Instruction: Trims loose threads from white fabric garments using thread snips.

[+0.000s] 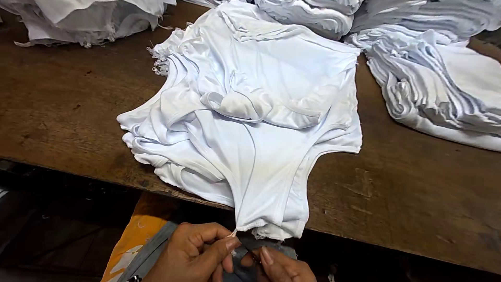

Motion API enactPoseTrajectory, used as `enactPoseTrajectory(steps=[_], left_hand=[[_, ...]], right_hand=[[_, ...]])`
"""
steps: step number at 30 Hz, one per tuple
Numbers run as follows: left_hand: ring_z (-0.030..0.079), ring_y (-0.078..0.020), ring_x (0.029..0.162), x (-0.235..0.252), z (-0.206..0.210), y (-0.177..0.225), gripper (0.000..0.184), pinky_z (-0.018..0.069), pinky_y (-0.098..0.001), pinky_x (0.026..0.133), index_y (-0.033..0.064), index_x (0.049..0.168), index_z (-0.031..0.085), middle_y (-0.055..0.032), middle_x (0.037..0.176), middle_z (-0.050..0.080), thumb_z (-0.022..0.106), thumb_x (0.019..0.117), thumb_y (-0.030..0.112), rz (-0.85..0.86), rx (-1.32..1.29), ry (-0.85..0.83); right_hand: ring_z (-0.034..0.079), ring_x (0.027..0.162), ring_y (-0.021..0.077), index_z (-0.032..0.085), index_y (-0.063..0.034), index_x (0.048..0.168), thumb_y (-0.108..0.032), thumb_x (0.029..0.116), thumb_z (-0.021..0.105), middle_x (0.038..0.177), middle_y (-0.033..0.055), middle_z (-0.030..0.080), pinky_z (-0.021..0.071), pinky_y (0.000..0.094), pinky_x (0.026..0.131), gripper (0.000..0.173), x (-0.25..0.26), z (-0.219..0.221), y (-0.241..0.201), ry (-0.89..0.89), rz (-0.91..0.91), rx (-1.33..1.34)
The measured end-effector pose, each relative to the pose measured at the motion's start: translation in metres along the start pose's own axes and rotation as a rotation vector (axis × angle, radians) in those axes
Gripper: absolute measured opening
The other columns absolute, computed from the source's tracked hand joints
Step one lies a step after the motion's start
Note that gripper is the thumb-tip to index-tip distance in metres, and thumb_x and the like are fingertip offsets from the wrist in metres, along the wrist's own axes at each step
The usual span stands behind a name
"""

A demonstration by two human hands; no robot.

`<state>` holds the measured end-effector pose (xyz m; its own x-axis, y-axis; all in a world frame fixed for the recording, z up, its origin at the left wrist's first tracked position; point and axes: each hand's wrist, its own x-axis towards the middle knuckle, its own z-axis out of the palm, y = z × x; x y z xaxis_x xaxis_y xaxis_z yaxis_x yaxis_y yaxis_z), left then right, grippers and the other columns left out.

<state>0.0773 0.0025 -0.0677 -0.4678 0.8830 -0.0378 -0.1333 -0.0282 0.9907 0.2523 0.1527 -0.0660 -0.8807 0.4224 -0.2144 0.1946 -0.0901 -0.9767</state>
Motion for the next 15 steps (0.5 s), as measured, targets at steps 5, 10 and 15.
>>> enactPoseTrajectory(steps=[5, 10, 15], left_hand=[[0.064, -0.0121, 0.051, -0.001, 0.002, 0.000, 0.021, 0.0559, -0.0256, 0.044, -0.0002, 0.100, 0.073, -0.0068, 0.074, 0.072, 0.060, 0.1044, 0.016, -0.009, -0.015, -0.003], [0.064, -0.0120, 0.050, 0.000, 0.003, 0.000, 0.021, 0.0557, -0.0254, 0.043, 0.0002, 0.099, 0.073, -0.0062, 0.072, 0.071, 0.061, 0.1043, 0.016, -0.021, -0.025, 0.001], [0.065, -0.0109, 0.051, 0.000, 0.004, -0.003, 0.019, 0.0569, -0.0249, 0.045, 0.0004, 0.097, 0.073, -0.0051, 0.073, 0.072, 0.062, 0.1033, 0.015, 0.007, 0.008, -0.040]], right_hand=[[0.038, 0.050, 0.0047, 0.071, 0.0026, 0.104, -0.019, 0.1119, 0.040, 0.063, -0.0018, 0.049, 0.0330, 0.0225, 0.045, 0.039, 0.011, 0.009, -0.007, 0.034, -0.006, 0.021], [0.040, 0.050, 0.0045, 0.071, 0.0010, 0.097, -0.018, 0.1110, 0.043, 0.062, -0.0022, 0.049, 0.0337, 0.0222, 0.045, 0.036, 0.013, 0.013, -0.009, 0.069, -0.008, -0.002], [0.040, 0.048, 0.0048, 0.069, -0.0007, 0.091, -0.018, 0.1111, 0.043, 0.059, -0.0022, 0.048, 0.0343, 0.0221, 0.045, 0.037, 0.017, 0.019, -0.001, 0.140, -0.047, -0.085]])
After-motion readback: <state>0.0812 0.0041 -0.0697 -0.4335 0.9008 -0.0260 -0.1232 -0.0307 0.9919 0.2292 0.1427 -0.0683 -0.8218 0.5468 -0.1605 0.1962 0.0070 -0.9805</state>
